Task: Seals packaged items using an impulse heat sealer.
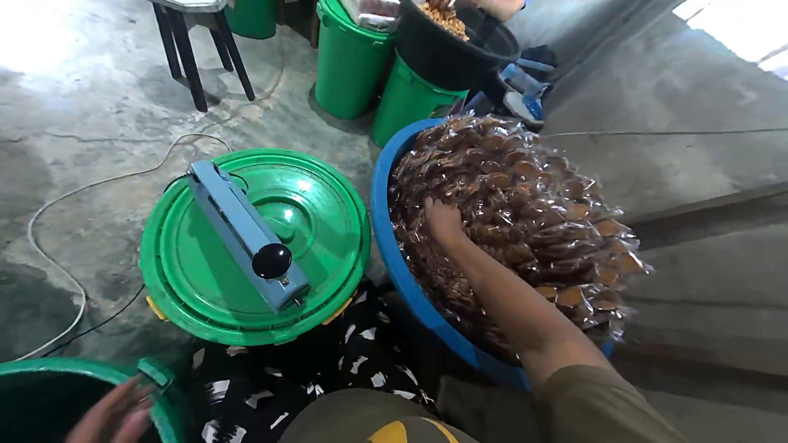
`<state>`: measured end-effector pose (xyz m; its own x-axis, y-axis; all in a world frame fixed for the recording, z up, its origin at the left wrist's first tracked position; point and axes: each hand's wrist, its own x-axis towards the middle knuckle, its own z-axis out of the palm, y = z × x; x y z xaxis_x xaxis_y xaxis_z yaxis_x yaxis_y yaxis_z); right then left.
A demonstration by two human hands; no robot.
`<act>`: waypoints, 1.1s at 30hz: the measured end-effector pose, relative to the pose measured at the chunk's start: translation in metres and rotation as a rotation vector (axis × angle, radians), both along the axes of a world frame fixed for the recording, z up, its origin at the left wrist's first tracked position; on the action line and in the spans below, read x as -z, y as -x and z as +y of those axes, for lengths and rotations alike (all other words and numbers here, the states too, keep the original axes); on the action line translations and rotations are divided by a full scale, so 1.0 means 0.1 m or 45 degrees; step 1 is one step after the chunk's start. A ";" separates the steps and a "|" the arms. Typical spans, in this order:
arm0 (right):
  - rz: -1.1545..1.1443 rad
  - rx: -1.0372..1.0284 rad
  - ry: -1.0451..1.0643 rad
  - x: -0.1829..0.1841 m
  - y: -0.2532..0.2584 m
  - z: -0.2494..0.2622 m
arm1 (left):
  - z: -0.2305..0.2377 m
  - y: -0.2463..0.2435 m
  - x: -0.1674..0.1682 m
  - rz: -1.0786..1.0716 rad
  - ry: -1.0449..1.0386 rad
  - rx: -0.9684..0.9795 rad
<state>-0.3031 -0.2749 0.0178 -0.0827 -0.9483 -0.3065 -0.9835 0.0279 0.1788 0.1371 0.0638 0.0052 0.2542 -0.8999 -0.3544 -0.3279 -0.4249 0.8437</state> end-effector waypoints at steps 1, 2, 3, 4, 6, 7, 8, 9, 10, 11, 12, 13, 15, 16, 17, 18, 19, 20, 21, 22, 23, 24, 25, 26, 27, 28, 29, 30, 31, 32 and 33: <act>-0.094 0.038 0.060 -0.09 -0.01 0.06 | -0.19 0.19 -0.03 0.046 0.081 0.142; -0.225 0.054 0.169 -0.18 -0.02 0.16 | -0.35 0.42 -0.07 0.120 0.168 0.251; -0.429 0.036 0.348 -0.25 -0.04 0.30 | -0.49 0.66 -0.10 0.238 0.244 0.326; -0.683 -0.027 0.580 -0.30 -0.11 0.49 | -0.62 0.91 -0.13 0.414 0.286 0.380; -1.155 -0.146 0.888 -0.33 -0.45 0.95 | -0.82 1.34 -0.15 0.858 0.275 0.467; -1.344 -0.225 0.952 -0.27 -0.68 1.19 | -0.92 1.51 -0.15 1.057 0.219 0.478; -1.519 -0.300 0.902 -0.18 -0.90 1.43 | -1.00 1.63 -0.12 1.211 0.165 0.446; -1.662 -0.355 0.773 -0.10 -1.08 1.64 | -1.06 1.72 -0.09 1.297 0.142 0.347; -1.769 -0.363 0.590 -0.04 -1.22 1.81 | -1.10 1.78 -0.06 1.338 0.144 0.169; -1.864 -0.313 0.388 -0.03 -1.31 1.93 | -1.12 1.78 -0.01 1.334 0.169 0.020; -1.929 -0.214 0.162 -0.06 -1.35 2.00 | -1.12 1.75 0.07 1.294 0.225 -0.066; -1.990 -0.073 -0.059 -0.11 -1.39 2.00 | -1.11 1.69 0.16 1.227 0.296 -0.109; -2.071 0.217 -0.358 -0.16 -1.47 1.91 | -1.05 1.53 0.27 1.034 0.356 -0.123; -2.046 0.296 -0.437 -0.13 -1.52 1.84 | -1.03 1.44 0.28 0.956 0.344 -0.099; -1.988 0.308 -0.478 -0.07 -1.60 1.75 | -1.04 1.36 0.27 0.895 0.310 -0.081; -1.910 0.287 -0.485 -0.01 -1.69 1.64 | -1.07 1.28 0.24 0.834 0.279 -0.086; -1.830 0.254 -0.471 0.03 -1.78 1.52 | -1.12 1.21 0.23 0.742 0.260 -0.121; -1.762 0.227 -0.436 0.03 -1.89 1.38 | -1.19 1.12 0.25 0.619 0.256 -0.165; -1.715 0.218 -0.394 -0.02 -1.99 1.25 | -1.27 1.05 0.31 0.501 0.265 -0.212; -1.709 0.203 -0.322 -0.08 -2.10 1.13 | -1.36 0.97 0.35 0.426 0.268 -0.263; -1.739 0.156 -0.244 -0.16 -2.18 1.01 | -1.46 0.91 0.36 0.385 0.256 -0.307; -1.767 0.069 -0.170 -0.24 -2.25 0.92 | -1.55 0.84 0.35 0.363 0.245 -0.347; -1.739 -0.069 -0.137 -0.33 -2.30 0.84 | -1.64 0.79 0.33 0.358 0.238 -0.383; -1.624 -0.249 -0.181 -0.44 -2.35 0.79 | -1.73 0.72 0.32 0.362 0.236 -0.408; -1.415 -0.451 -0.267 -0.54 -2.40 0.77 | -1.82 0.66 0.31 0.361 0.229 -0.423; -1.141 -0.618 -0.363 -0.61 -2.48 0.79 | -1.89 0.59 0.28 0.344 0.210 -0.422; -0.888 -0.720 -0.424 -0.63 -2.58 0.86 | -1.95 0.53 0.26 0.328 0.196 -0.413; -0.691 -0.754 -0.467 -0.61 -2.67 0.93 | -2.00 0.46 0.26 0.306 0.184 -0.389; -0.564 -0.742 -0.480 -0.56 -2.73 0.99 | -2.04 0.41 0.28 0.276 0.170 -0.356; -0.512 -0.720 -0.444 -0.48 -2.76 1.04 | -2.06 0.36 0.31 0.264 0.153 -0.319; -0.508 -0.706 -0.385 -0.43 -2.76 1.08 | -2.06 0.31 0.34 0.265 0.138 -0.282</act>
